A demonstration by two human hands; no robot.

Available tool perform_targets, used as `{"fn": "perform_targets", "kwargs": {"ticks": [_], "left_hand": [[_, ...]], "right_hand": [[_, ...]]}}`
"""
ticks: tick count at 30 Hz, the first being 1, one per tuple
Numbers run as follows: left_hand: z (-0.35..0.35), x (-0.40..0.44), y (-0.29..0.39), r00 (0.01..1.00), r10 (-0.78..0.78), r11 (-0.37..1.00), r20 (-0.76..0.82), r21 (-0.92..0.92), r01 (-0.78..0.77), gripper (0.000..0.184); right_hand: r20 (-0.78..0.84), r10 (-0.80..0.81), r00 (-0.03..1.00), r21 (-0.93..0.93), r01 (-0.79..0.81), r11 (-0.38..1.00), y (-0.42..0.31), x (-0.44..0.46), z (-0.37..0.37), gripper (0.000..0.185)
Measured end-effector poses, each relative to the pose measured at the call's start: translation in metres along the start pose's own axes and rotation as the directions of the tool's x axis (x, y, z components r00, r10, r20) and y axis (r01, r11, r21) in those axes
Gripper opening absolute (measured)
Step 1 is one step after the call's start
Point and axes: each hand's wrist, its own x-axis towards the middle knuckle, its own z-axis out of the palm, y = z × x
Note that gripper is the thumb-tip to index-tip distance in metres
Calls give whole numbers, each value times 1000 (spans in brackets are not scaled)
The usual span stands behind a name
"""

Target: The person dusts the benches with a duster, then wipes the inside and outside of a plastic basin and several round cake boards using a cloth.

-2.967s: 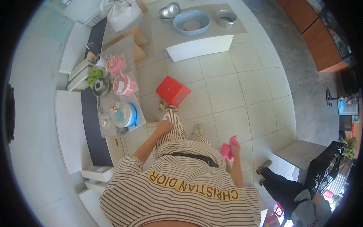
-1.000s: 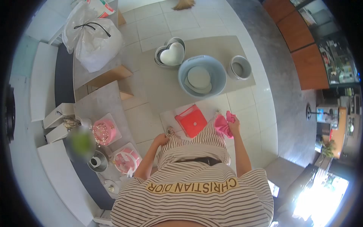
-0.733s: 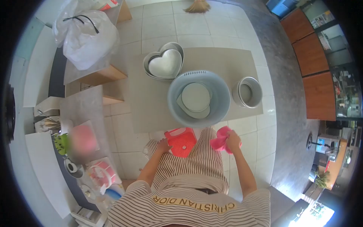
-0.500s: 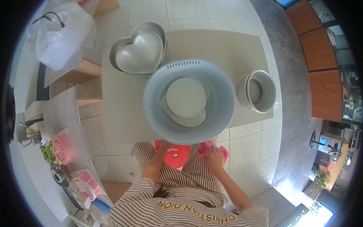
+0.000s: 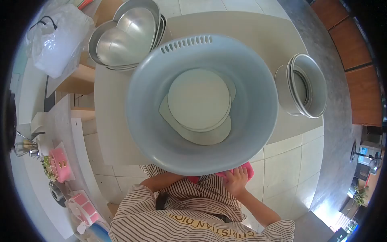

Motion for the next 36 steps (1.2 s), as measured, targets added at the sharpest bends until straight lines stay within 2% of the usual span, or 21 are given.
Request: {"fn": "perform_targets", "kwargs": {"ticks": [3,5,8,9,11,12,14,15,17,20,21,22,23,25,26,29,30,31,34,36], "left_hand": [[8,-1,-1,996,67,998,55,1,-67,57],[27,-13,-6,993,87,996,75,15,-88,55],[28,-7,-2,990,105,992,96,57,-111,51],[-1,-29,4,992,96,992,88,71,-102,51],[-87,-102,15,971,84,945,-224,-292,-149,41],[-108,-122,8,972,67,949,-224,-287,-131,41],[-131,-152,1,981,118,676,-153,-712,-192,44],[-123,-148,2,982,112,682,-149,-708,-185,44],[-89,-119,-11,997,-46,915,-66,-404,15,49],[-20,-60,5,993,-115,937,-20,-334,102,49],[48,-24,-11,994,-110,940,-23,-328,96,49],[103,20,-22,961,274,894,-36,-358,-268,50],[92,18,-16,959,282,891,-36,-361,-276,50],[43,-25,27,994,-54,969,90,-234,74,45],[11,-46,43,993,-74,973,91,-210,92,50],[48,-29,31,994,-66,957,89,-277,89,49],[49,-28,32,990,1,908,139,-415,58,43],[52,-27,34,992,3,906,129,-419,52,43],[62,-8,28,999,-45,866,25,-497,52,39],[70,-6,33,996,-89,827,-26,-559,59,37]], "right_hand": [[-90,33,995,24,-31,999,-2,-13,12,29],[-120,8,993,25,-5,1000,-8,-14,10,27],[-143,53,988,70,-43,997,-8,-14,8,25],[-165,44,985,93,-29,995,-7,-16,7,24],[-183,28,983,132,-4,991,-6,-23,4,24],[-181,43,983,146,-17,989,-6,-24,2,23],[-181,58,982,172,-27,985,-4,-26,-2,23],[-178,103,979,185,-69,980,0,-26,-4,22],[-176,158,972,200,-122,972,6,-33,-8,22],[-163,207,965,249,-163,955,9,-40,-11,21],[-201,158,967,216,-114,970,7,-44,-13,21],[-234,105,967,176,-64,982,8,-46,-13,20],[-231,109,967,169,-70,983,10,-48,-12,20],[-188,182,965,103,-165,981,8,-57,-18,20],[-237,169,957,79,-154,985,9,-55,-20,20],[-195,181,964,69,-170,983,16,-41,-27,21],[-165,180,970,58,-173,983,18,-35,-30,21],[-166,172,971,50,-166,985,18,-31,-34,21],[-159,123,980,60,-115,992,24,-24,-29,22],[-217,62,974,69,-48,996,31,-34,-17,22]]}}
